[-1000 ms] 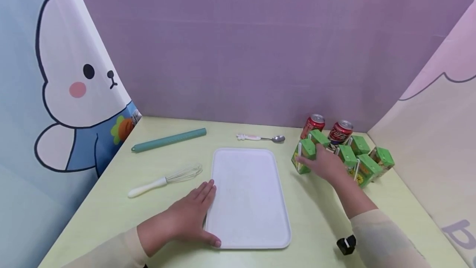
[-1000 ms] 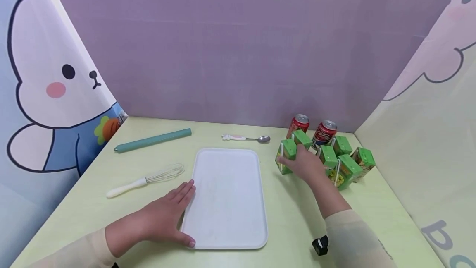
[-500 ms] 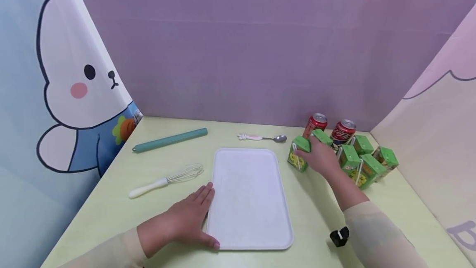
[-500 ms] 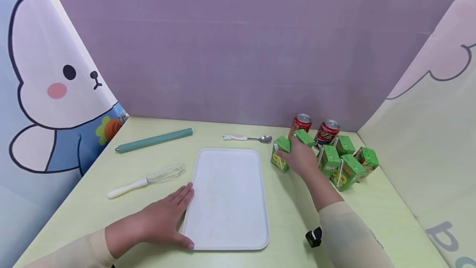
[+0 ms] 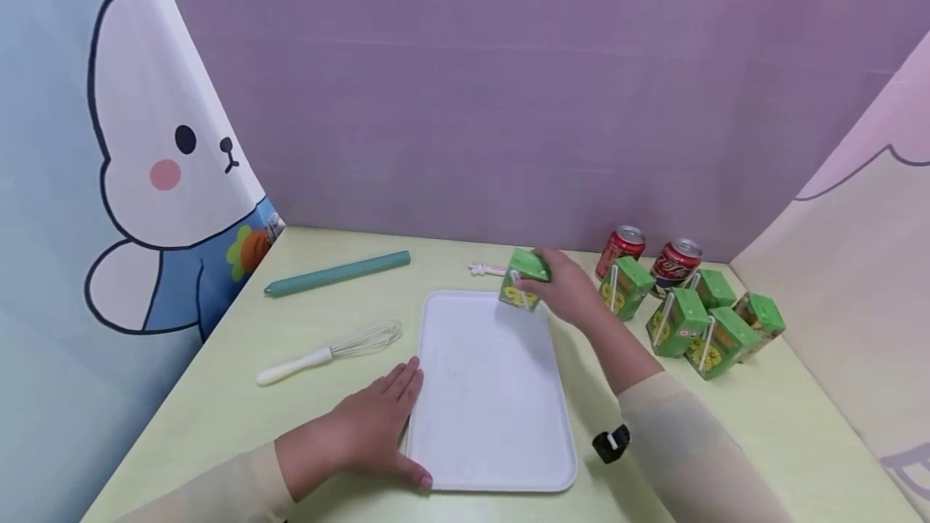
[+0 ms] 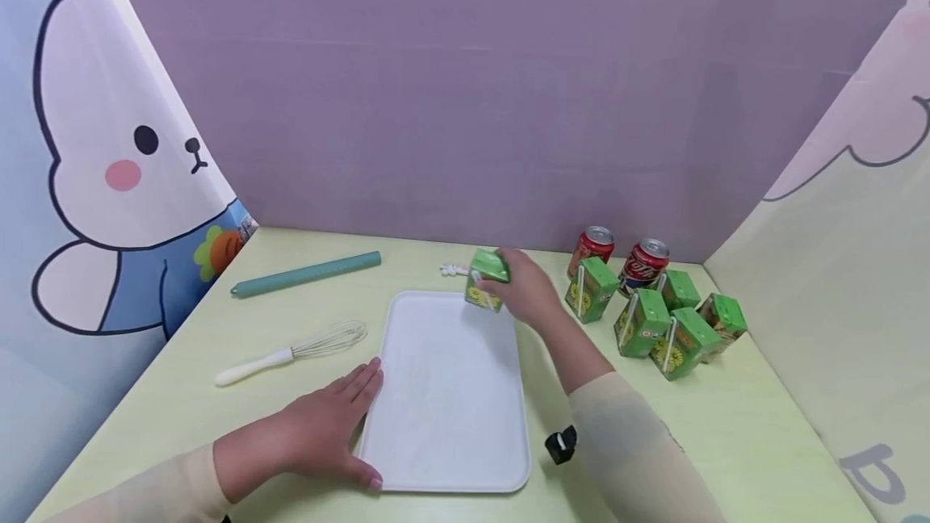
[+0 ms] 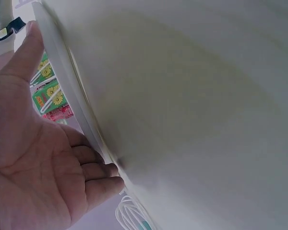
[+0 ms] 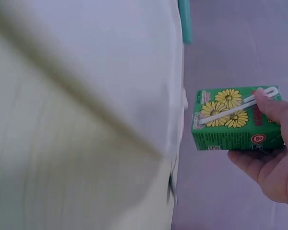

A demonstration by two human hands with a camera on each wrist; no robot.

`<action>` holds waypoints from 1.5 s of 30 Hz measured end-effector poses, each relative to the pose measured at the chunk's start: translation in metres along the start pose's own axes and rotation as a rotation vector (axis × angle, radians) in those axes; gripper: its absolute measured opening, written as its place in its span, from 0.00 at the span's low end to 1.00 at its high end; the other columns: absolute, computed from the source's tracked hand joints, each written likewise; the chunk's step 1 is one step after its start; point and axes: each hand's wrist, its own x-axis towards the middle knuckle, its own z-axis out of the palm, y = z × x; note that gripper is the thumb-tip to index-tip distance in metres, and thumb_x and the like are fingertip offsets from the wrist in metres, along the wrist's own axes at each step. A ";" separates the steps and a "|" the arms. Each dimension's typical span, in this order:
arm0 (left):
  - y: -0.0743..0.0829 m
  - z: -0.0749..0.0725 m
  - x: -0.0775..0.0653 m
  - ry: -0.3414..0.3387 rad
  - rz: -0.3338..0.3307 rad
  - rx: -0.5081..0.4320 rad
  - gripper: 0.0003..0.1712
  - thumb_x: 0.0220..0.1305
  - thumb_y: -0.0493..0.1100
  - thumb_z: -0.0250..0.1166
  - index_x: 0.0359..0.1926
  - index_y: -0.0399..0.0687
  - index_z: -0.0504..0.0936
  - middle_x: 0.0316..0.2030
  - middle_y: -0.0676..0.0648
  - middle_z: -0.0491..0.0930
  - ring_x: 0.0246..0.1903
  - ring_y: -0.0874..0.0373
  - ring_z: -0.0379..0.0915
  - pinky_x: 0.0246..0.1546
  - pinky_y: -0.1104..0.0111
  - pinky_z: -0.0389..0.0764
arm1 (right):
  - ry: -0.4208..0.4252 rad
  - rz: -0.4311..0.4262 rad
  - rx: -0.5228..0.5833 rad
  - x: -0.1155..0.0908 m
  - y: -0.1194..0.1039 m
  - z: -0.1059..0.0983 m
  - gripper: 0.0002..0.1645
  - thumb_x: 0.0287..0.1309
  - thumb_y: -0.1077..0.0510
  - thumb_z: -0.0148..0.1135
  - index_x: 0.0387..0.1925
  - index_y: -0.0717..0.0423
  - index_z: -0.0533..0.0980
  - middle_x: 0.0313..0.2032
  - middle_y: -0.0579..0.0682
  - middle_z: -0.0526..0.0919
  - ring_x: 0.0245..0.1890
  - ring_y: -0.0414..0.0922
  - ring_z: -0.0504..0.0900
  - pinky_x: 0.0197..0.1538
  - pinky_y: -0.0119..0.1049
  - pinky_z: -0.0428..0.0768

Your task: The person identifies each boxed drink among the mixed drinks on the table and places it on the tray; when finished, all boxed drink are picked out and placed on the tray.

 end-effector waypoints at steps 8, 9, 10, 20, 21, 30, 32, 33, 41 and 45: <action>0.003 0.001 0.003 -0.019 -0.011 0.020 0.79 0.26 0.89 0.50 0.71 0.39 0.47 0.71 0.41 0.41 0.69 0.45 0.38 0.65 0.53 0.52 | -0.070 -0.011 0.033 0.012 -0.040 0.048 0.36 0.48 0.39 0.66 0.58 0.45 0.68 0.43 0.42 0.76 0.41 0.41 0.74 0.44 0.40 0.76; 0.003 0.001 0.004 -0.016 -0.009 0.029 0.79 0.26 0.89 0.49 0.71 0.39 0.47 0.71 0.41 0.41 0.69 0.45 0.38 0.65 0.53 0.52 | -0.079 -0.010 0.031 0.014 -0.043 0.053 0.36 0.48 0.39 0.66 0.58 0.45 0.68 0.44 0.42 0.76 0.41 0.41 0.74 0.44 0.40 0.76; 0.003 0.001 0.004 -0.015 -0.008 0.037 0.79 0.25 0.90 0.48 0.71 0.39 0.47 0.71 0.41 0.41 0.69 0.45 0.38 0.66 0.53 0.52 | -0.089 -0.010 0.030 0.015 -0.046 0.057 0.37 0.48 0.39 0.66 0.59 0.45 0.67 0.44 0.42 0.76 0.42 0.41 0.74 0.45 0.40 0.76; 0.006 -0.005 0.003 -0.026 -0.019 0.036 0.79 0.25 0.89 0.51 0.71 0.38 0.48 0.71 0.39 0.41 0.69 0.44 0.39 0.66 0.53 0.52 | -0.167 -0.020 0.025 0.031 -0.059 0.077 0.38 0.51 0.38 0.63 0.61 0.43 0.63 0.50 0.45 0.75 0.49 0.44 0.73 0.51 0.44 0.74; 0.006 -0.006 0.002 -0.028 -0.021 0.035 0.79 0.25 0.89 0.51 0.71 0.38 0.48 0.71 0.39 0.41 0.69 0.44 0.39 0.66 0.53 0.52 | -0.174 -0.026 0.032 0.032 -0.059 0.077 0.38 0.51 0.38 0.62 0.62 0.42 0.63 0.50 0.45 0.75 0.49 0.44 0.73 0.51 0.44 0.74; 0.005 -0.006 0.002 -0.030 -0.021 0.034 0.79 0.26 0.89 0.51 0.71 0.38 0.48 0.71 0.40 0.41 0.69 0.44 0.39 0.66 0.53 0.52 | -0.211 -0.067 0.060 0.030 -0.057 0.074 0.40 0.52 0.35 0.60 0.65 0.37 0.59 0.56 0.45 0.71 0.53 0.44 0.71 0.55 0.46 0.72; 0.006 -0.006 0.002 -0.028 -0.014 0.036 0.79 0.26 0.88 0.51 0.71 0.38 0.48 0.71 0.39 0.42 0.69 0.44 0.39 0.65 0.52 0.52 | -0.208 -0.089 0.077 0.028 -0.054 0.070 0.43 0.51 0.33 0.59 0.67 0.35 0.56 0.60 0.46 0.68 0.57 0.45 0.69 0.57 0.47 0.70; 0.006 -0.006 0.002 -0.027 -0.011 0.037 0.78 0.27 0.88 0.51 0.71 0.38 0.48 0.71 0.39 0.42 0.69 0.44 0.39 0.65 0.52 0.52 | -0.203 -0.104 0.092 0.027 -0.051 0.067 0.45 0.51 0.32 0.59 0.68 0.35 0.55 0.61 0.48 0.66 0.58 0.46 0.68 0.57 0.48 0.70; 0.005 -0.006 0.002 -0.021 -0.026 0.033 0.79 0.25 0.88 0.51 0.70 0.38 0.49 0.71 0.39 0.42 0.69 0.44 0.40 0.66 0.52 0.52 | -0.064 -0.142 0.093 0.026 -0.024 0.025 0.47 0.53 0.29 0.54 0.68 0.44 0.53 0.62 0.51 0.65 0.60 0.50 0.66 0.55 0.51 0.71; 0.004 -0.005 0.002 -0.024 -0.028 0.029 0.79 0.25 0.88 0.51 0.71 0.38 0.49 0.71 0.39 0.43 0.69 0.44 0.40 0.65 0.52 0.52 | 0.025 -0.087 -0.004 0.022 -0.005 -0.003 0.48 0.54 0.29 0.52 0.69 0.45 0.52 0.63 0.52 0.64 0.57 0.54 0.69 0.56 0.55 0.69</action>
